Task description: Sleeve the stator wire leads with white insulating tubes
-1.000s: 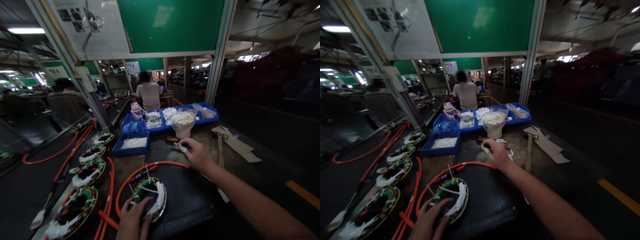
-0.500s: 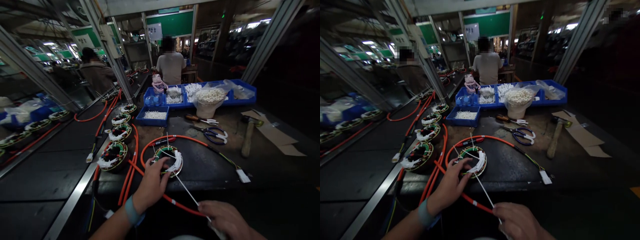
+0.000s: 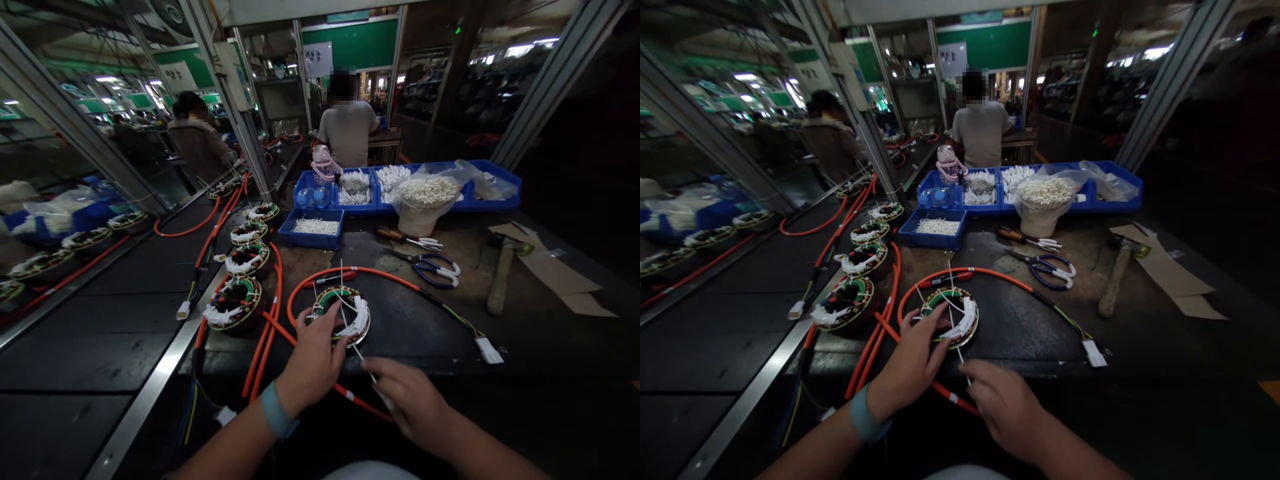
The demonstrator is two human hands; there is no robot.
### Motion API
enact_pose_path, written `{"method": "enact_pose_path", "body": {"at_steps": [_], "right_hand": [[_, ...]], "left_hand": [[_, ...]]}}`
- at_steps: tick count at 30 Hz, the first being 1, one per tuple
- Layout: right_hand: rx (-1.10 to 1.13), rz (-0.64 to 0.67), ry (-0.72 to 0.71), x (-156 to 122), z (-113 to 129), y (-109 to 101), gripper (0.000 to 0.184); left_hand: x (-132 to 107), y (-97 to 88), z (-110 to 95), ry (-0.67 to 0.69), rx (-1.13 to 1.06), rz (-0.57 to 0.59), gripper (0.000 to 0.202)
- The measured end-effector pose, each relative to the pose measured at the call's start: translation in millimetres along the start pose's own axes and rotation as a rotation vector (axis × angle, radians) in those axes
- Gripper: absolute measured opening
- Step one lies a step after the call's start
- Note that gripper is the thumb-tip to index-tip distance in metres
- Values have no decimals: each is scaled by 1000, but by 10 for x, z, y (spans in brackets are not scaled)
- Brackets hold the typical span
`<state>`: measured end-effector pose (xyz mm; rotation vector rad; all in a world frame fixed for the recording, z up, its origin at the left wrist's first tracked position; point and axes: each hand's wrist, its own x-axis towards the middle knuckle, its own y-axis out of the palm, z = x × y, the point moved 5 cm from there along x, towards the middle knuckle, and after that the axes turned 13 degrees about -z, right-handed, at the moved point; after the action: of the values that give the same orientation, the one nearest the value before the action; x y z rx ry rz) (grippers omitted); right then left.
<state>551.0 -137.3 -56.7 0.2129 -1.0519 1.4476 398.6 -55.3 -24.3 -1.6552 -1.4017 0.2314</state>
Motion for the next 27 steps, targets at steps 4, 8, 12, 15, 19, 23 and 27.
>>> {"method": "enact_pose_path", "body": {"at_steps": [4,8,12,15,19,23,27], "right_hand": [[191,-87,423,275,-263,190,13],[455,-103,664,291,-336,227,12],[453,-30,645,201,-286,195,15],[333,-2,614,200,-281,205,14],[186,-59,662,299,-390,285,6],[156,-152,700,325,-477,324,9],[272,-62,535,184,-403,283,17]], "left_hand": [[-16,-20,20,11,-95,-120,34],[-40,-42,-35,206,-60,-204,27],[-57,-57,-63,320,-16,-244,29],[-70,-69,-71,335,12,-266,28],[-97,-70,-83,340,24,-279,27],[-115,-62,-70,344,15,-287,27],[-125,-55,-50,335,1,-310,24]]}}
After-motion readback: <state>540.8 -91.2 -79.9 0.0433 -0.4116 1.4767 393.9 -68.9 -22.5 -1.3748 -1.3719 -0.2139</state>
